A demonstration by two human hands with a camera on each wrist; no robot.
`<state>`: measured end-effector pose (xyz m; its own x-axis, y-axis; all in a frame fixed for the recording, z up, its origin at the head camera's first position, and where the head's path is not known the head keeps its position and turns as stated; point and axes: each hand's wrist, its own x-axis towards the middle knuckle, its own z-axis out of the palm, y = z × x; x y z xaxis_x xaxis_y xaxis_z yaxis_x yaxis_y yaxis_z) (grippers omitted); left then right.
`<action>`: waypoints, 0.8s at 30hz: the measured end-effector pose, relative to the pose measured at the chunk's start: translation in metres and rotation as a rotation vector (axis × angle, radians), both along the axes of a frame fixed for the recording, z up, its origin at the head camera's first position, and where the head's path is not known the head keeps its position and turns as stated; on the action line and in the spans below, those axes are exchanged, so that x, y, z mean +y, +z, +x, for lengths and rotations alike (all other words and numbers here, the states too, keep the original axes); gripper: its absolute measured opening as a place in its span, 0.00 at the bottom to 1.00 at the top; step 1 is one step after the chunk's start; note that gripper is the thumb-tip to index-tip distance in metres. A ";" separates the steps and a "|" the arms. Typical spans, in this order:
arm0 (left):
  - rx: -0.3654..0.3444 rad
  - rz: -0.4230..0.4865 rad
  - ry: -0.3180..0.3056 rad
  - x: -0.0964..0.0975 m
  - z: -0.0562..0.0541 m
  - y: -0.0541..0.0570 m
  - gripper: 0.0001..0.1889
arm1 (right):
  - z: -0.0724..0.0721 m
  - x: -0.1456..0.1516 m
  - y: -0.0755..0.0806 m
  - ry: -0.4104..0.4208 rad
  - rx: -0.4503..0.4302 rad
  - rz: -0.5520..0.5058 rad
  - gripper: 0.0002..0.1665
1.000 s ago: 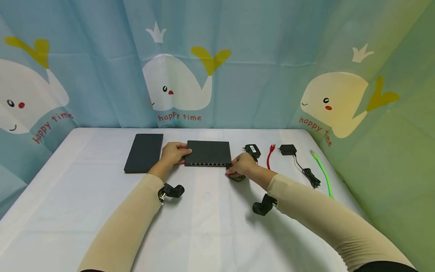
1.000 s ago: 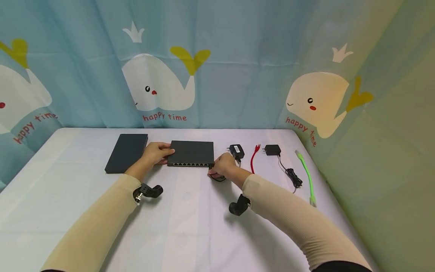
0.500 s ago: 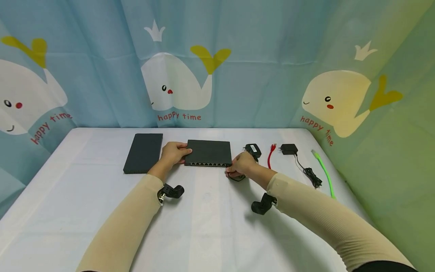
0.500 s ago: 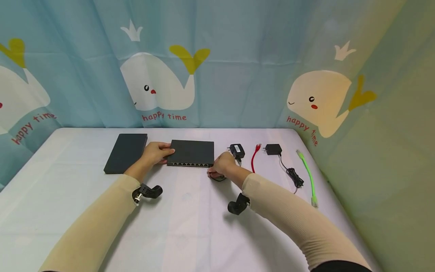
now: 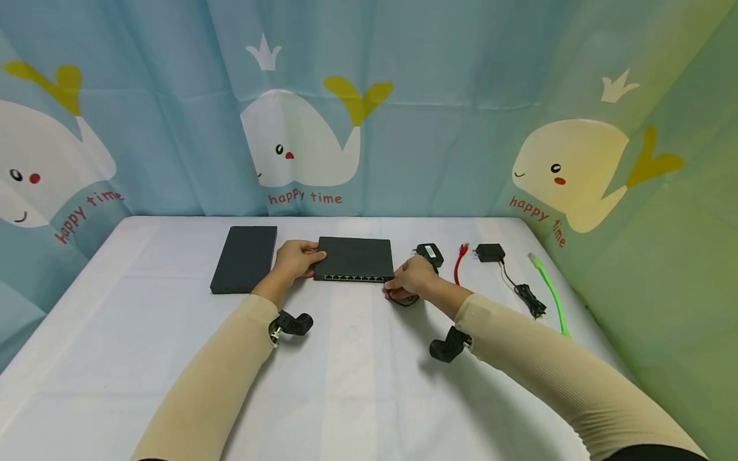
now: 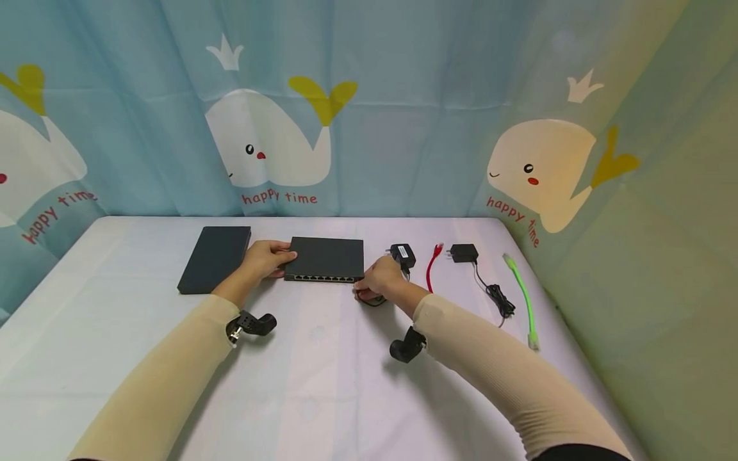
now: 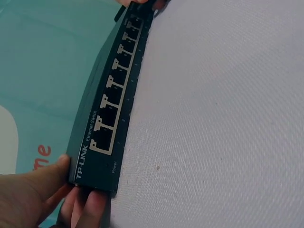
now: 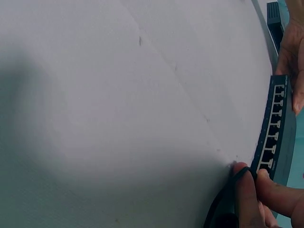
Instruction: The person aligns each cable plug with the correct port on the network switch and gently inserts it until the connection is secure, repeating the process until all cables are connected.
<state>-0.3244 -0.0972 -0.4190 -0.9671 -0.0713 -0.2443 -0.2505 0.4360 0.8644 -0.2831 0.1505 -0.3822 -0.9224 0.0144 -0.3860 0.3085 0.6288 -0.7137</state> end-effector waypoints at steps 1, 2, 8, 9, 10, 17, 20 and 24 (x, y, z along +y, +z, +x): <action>-0.002 0.002 0.002 0.000 0.000 -0.001 0.23 | -0.001 0.000 0.000 0.005 0.002 0.008 0.17; -0.004 0.009 0.003 0.000 0.000 -0.002 0.23 | -0.001 0.001 0.000 0.013 0.009 0.025 0.17; -0.016 0.081 0.014 -0.002 0.002 -0.002 0.23 | -0.003 0.001 -0.001 0.020 0.016 0.015 0.18; -0.017 0.088 0.017 -0.002 0.002 -0.002 0.23 | -0.003 0.001 -0.001 0.022 0.013 0.004 0.18; -0.019 0.094 0.020 -0.002 0.003 -0.002 0.23 | -0.003 0.001 0.000 0.018 0.008 -0.009 0.18; -0.026 0.104 0.028 -0.001 0.003 -0.003 0.24 | -0.003 0.001 0.005 0.009 -0.033 -0.068 0.18; -0.027 0.103 0.031 -0.001 0.004 -0.002 0.23 | -0.003 0.001 0.007 0.022 -0.037 -0.084 0.17; -0.028 0.102 0.036 0.000 0.005 -0.001 0.23 | -0.003 0.004 0.009 0.046 -0.031 -0.092 0.15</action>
